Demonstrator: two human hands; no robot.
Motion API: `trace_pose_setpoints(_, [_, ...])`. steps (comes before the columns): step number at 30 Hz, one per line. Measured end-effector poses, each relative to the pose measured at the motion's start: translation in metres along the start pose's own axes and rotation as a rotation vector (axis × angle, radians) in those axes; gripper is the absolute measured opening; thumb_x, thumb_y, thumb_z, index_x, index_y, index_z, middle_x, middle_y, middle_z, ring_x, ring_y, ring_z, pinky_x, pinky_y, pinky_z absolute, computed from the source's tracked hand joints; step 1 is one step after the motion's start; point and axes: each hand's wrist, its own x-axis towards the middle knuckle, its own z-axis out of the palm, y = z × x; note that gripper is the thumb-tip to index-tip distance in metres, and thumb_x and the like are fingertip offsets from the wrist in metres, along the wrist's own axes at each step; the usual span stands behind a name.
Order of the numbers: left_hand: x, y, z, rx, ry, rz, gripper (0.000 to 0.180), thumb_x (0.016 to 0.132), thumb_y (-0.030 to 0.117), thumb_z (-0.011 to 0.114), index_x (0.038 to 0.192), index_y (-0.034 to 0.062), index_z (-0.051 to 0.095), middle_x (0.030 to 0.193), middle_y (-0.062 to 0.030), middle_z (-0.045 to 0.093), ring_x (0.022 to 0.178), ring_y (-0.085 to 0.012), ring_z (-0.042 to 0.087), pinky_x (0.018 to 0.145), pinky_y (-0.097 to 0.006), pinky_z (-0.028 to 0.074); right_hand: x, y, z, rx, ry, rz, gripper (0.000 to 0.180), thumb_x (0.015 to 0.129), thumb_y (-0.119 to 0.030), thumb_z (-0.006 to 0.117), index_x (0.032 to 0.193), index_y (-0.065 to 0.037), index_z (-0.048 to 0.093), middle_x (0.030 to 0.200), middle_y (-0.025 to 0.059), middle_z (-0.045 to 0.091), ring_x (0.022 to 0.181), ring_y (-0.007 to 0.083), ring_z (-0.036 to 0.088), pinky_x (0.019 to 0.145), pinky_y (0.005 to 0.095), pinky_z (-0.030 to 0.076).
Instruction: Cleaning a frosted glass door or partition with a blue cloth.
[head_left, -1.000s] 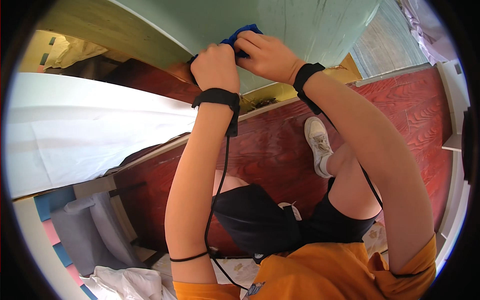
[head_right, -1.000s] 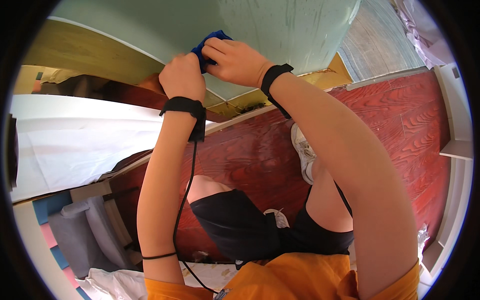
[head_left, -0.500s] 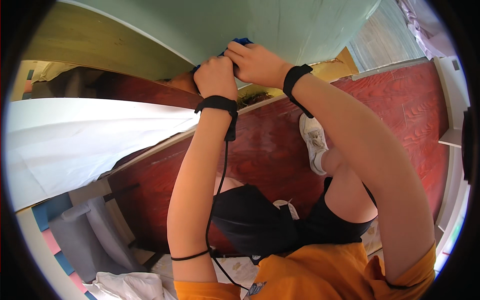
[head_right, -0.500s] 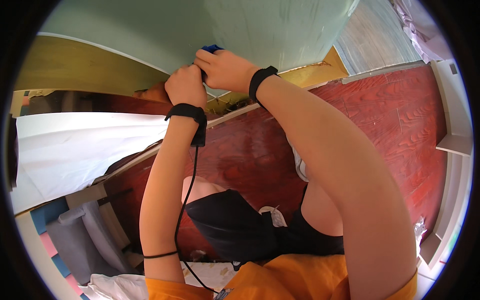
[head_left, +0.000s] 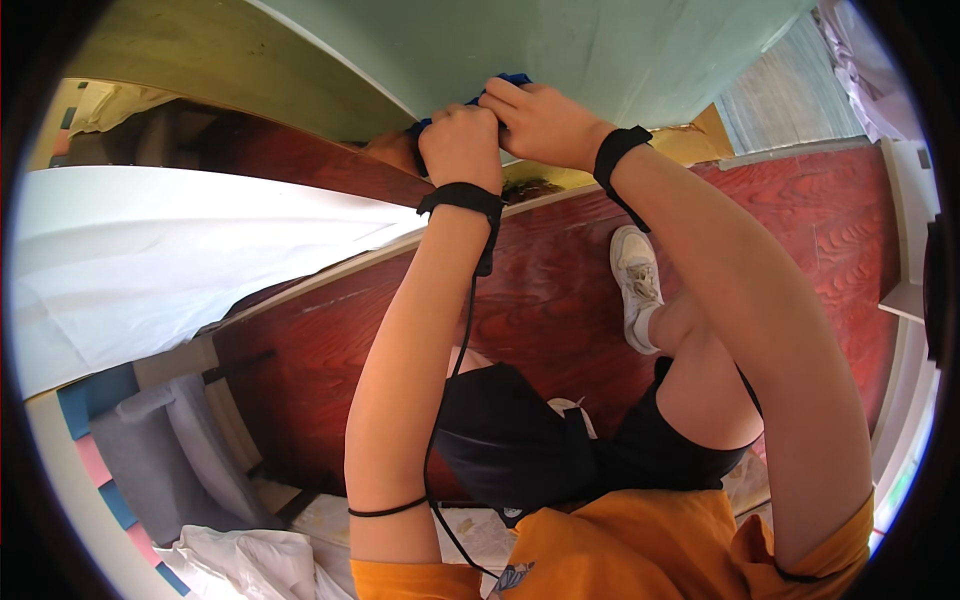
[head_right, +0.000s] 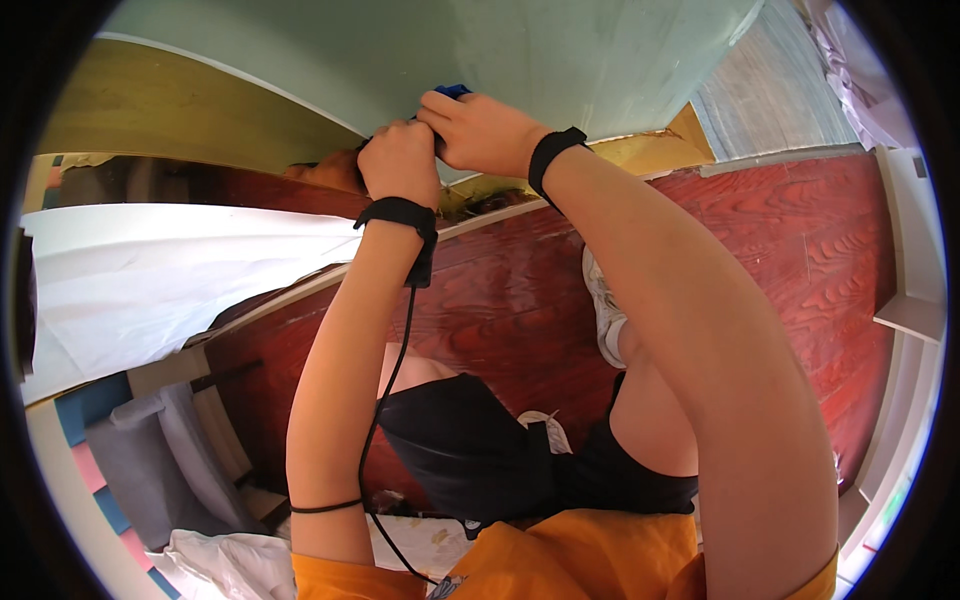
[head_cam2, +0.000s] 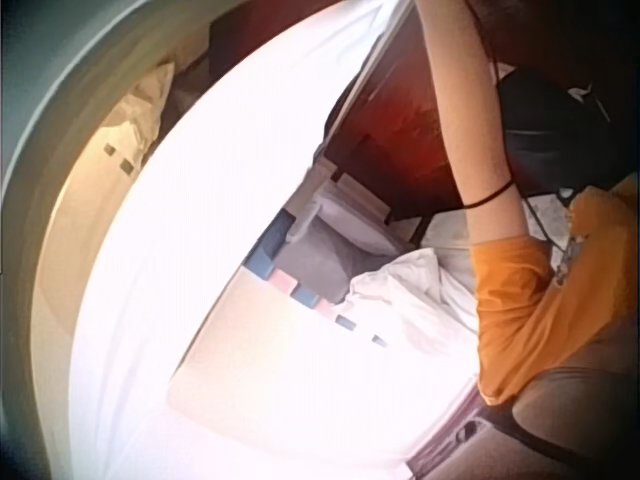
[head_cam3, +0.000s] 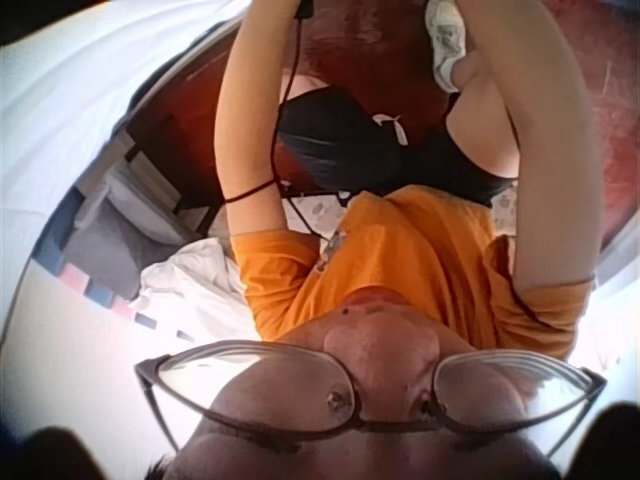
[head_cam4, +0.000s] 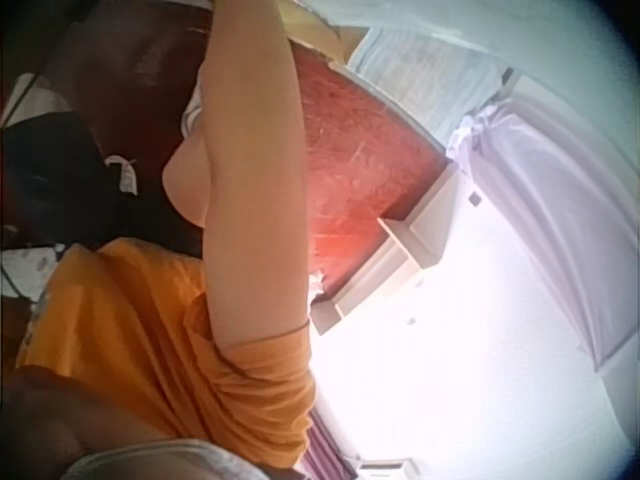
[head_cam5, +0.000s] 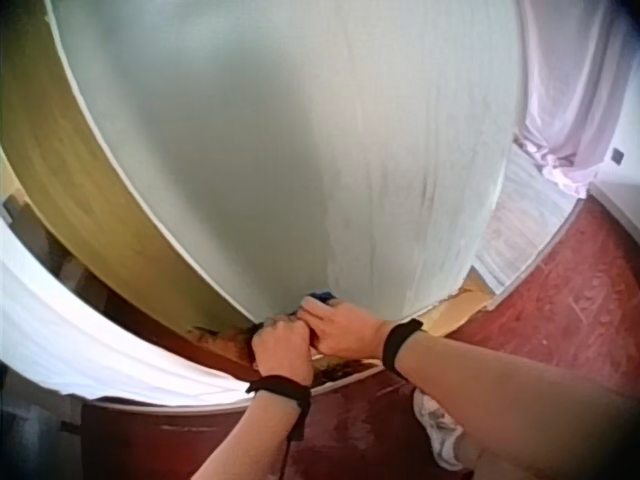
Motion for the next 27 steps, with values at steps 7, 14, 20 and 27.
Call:
trace_pose_setpoints(7, [-0.002, 0.005, -0.004, 0.030, -0.005, 0.001, 0.004, 0.081, 0.004, 0.069, 0.083, 0.0064, 0.072, 0.090, -0.0111, 0.071, 0.090, -0.0292, 0.072, 0.073, -0.040, 0.060, -0.002, 0.001, 0.002, 0.002, 0.015, 0.002, 0.011, 0.072, -0.013, 0.070, 0.081, -0.008, 0.074, 0.102, 0.0010, 0.062, 0.110, 0.0223, 0.053, 0.078, 0.0305, 0.057])
trace_pose_setpoints(14, [-0.003, 0.007, 0.002, 0.030, -0.011, -0.001, 0.007, 0.081, 0.003, 0.069, 0.086, 0.0070, 0.072, 0.092, -0.0106, 0.071, 0.091, -0.0286, 0.071, 0.072, -0.039, 0.060, -0.003, 0.002, 0.005, 0.005, -0.013, -0.008, 0.013, 0.071, -0.012, 0.070, 0.082, -0.008, 0.075, 0.104, 0.0014, 0.062, 0.110, 0.0223, 0.054, 0.079, 0.0312, 0.057])
trace_pose_setpoints(20, [-0.004, 0.005, 0.009, 0.068, -0.010, 0.000, 0.005, 0.081, 0.004, 0.068, 0.085, 0.0065, 0.071, 0.092, -0.0100, 0.071, 0.092, -0.0280, 0.071, 0.072, -0.039, 0.060, -0.003, 0.000, 0.008, 0.010, -0.071, -0.009, 0.017, 0.072, -0.013, 0.069, 0.087, -0.007, 0.076, 0.106, 0.0016, 0.062, 0.111, 0.0225, 0.054, 0.081, 0.0315, 0.057])
trace_pose_setpoints(27, [-0.006, 0.006, 0.013, 0.033, -0.005, -0.004, 0.005, 0.082, 0.004, 0.067, 0.084, 0.0064, 0.071, 0.092, -0.0101, 0.070, 0.092, -0.0279, 0.071, 0.072, -0.039, 0.060, -0.005, -0.001, 0.012, 0.004, -0.055, -0.024, 0.016, 0.072, -0.014, 0.069, 0.086, -0.008, 0.075, 0.105, 0.0014, 0.062, 0.111, 0.0223, 0.054, 0.080, 0.0317, 0.057])
